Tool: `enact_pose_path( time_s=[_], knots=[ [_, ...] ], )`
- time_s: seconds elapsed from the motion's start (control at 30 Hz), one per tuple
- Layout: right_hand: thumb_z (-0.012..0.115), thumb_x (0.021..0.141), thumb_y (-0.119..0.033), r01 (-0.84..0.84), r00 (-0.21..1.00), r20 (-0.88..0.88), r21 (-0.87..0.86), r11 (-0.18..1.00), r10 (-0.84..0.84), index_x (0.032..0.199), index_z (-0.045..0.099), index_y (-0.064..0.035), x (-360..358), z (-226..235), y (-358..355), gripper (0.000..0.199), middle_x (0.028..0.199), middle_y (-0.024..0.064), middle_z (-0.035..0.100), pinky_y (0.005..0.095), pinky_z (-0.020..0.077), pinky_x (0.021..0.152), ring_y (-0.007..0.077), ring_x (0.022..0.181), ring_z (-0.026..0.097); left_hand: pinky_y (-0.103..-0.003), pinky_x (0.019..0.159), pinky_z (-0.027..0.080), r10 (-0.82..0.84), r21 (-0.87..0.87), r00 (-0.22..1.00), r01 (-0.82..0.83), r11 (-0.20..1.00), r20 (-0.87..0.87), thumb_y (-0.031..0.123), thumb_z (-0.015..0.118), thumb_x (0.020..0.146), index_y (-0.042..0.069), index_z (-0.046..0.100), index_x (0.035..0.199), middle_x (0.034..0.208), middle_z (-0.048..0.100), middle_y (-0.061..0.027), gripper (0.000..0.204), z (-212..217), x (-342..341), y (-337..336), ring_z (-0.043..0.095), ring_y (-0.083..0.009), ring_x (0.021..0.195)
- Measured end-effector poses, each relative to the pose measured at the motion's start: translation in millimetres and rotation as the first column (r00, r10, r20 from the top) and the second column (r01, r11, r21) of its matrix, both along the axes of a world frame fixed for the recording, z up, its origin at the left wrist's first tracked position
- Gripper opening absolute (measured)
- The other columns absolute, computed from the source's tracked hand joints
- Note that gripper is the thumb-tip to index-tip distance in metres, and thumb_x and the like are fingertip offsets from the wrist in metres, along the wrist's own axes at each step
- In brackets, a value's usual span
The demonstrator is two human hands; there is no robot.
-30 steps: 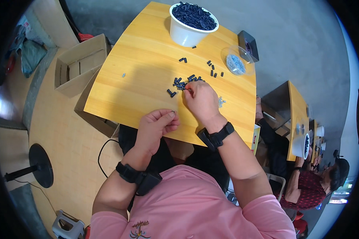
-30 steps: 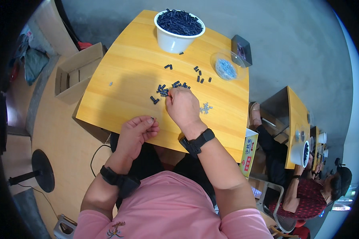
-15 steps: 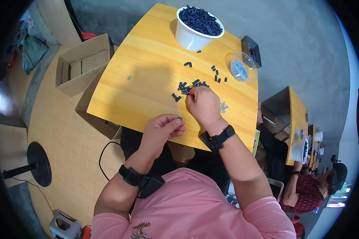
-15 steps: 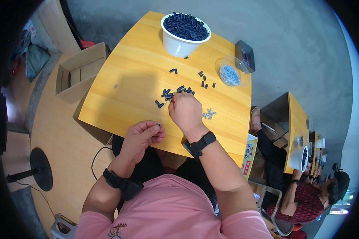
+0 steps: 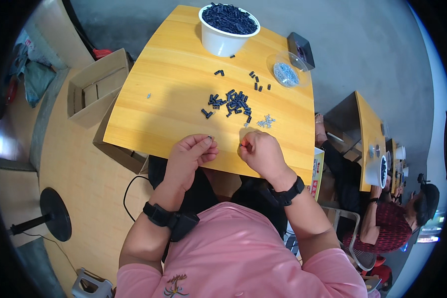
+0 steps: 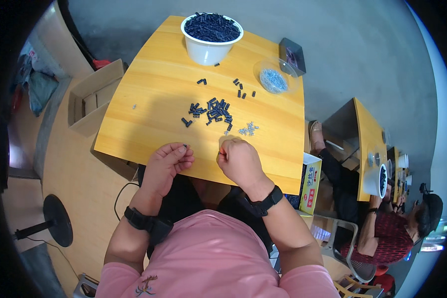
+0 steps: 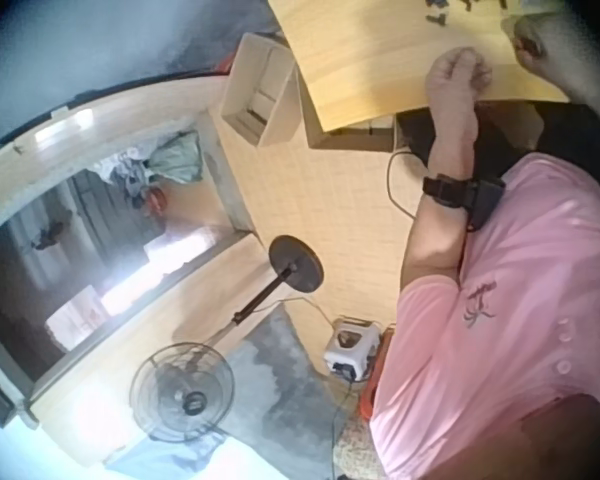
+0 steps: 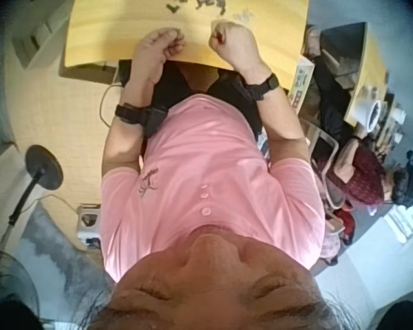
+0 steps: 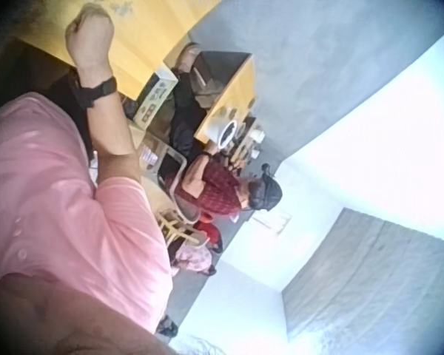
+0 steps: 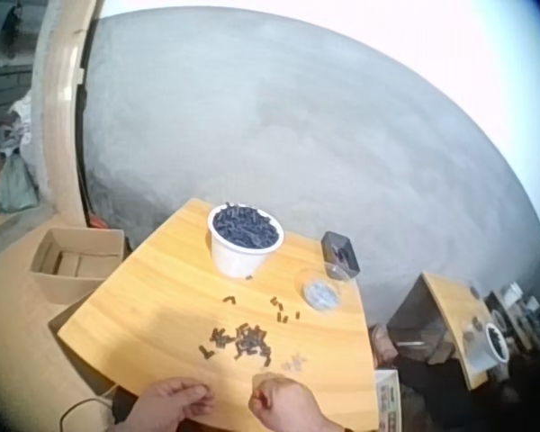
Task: The person is assembling small plastic and rubber components at a workstation.
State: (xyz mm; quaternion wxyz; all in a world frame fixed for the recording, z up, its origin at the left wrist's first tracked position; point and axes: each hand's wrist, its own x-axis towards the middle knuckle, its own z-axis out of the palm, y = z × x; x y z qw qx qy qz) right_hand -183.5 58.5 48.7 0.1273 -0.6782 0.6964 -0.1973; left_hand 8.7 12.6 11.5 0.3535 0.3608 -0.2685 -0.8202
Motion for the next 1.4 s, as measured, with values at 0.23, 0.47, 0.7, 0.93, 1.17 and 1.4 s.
enact_pose_path(
  time_s=[0.23,0.47,0.7,0.93,1.17,1.4],
  knots=[
    [0.060,0.070,-0.003,-0.013,1.000,0.015,0.015,1.000,0.012,0.074,0.056,-0.0001,-9,-1,14,0.006,0.072,0.0166,0.058,0.0402,0.0477,0.069,0.0338,0.075,0.057,-0.025,0.069,0.052,0.013,-0.021,0.997,-0.011,1.000,0.082,0.014,0.057,0.090,0.000,0.060,0.098,0.087,0.064,-0.0073,0.016,6,-1,1,0.063,-0.0137,0.076],
    [0.061,0.071,-0.003,-0.058,0.996,0.056,-0.086,0.995,0.063,0.078,0.059,-0.0002,-7,0,17,0.008,0.077,0.0153,0.058,0.0395,0.0480,0.071,0.0325,0.080,0.057,-0.024,0.069,0.052,0.020,-0.051,0.992,-0.013,0.999,0.124,0.014,0.059,0.089,0.001,0.060,0.098,0.087,0.064,-0.0069,0.016,12,-3,6,0.062,-0.0131,0.076],
    [0.056,0.074,-0.002,-0.094,0.995,-0.034,-0.095,0.991,0.091,0.075,0.058,-0.0002,-6,-9,15,0.003,0.076,0.0166,0.058,0.0400,0.0482,0.071,0.0345,0.077,0.057,-0.023,0.069,0.051,-0.057,-0.100,0.982,0.077,0.992,0.182,0.014,0.061,0.088,0.000,0.061,0.100,0.087,0.065,-0.0069,0.018,28,-7,15,0.062,-0.0123,0.076],
    [0.058,0.074,0.000,-0.108,0.993,0.018,-0.166,0.980,0.113,0.077,0.057,0.0019,-14,-13,16,0.004,0.072,0.0179,0.057,0.0372,0.0486,0.066,0.0314,0.071,0.059,-0.022,0.068,0.050,-0.153,-0.201,0.978,0.179,0.963,0.142,0.014,0.064,0.086,0.000,0.063,0.100,0.085,0.065,-0.0065,0.020,40,-11,31,0.062,-0.0123,0.076],
    [0.062,0.084,-0.005,0.134,0.369,0.905,0.170,0.976,-0.209,0.094,0.062,-0.0004,-19,10,34,0.011,0.073,0.0015,0.060,0.0185,0.0427,0.057,0.0057,0.063,0.053,-0.023,0.068,0.049,-0.206,-0.306,0.952,0.271,0.913,0.228,0.014,0.064,0.086,-0.001,0.063,0.100,0.084,0.064,-0.0055,0.021,45,-19,38,0.060,-0.0110,0.075],
    [0.061,0.086,-0.003,0.020,0.397,0.915,0.072,0.997,-0.074,0.097,0.062,-0.0020,-9,31,51,0.011,0.079,-0.0019,0.062,0.0162,0.0430,0.059,0.0026,0.066,0.054,-0.021,0.065,0.048,-0.219,-0.336,0.957,0.274,0.901,0.190,0.011,0.062,0.087,0.000,0.063,0.100,0.083,0.064,-0.0032,0.018,49,-25,47,0.059,-0.0081,0.072]
  ],
)
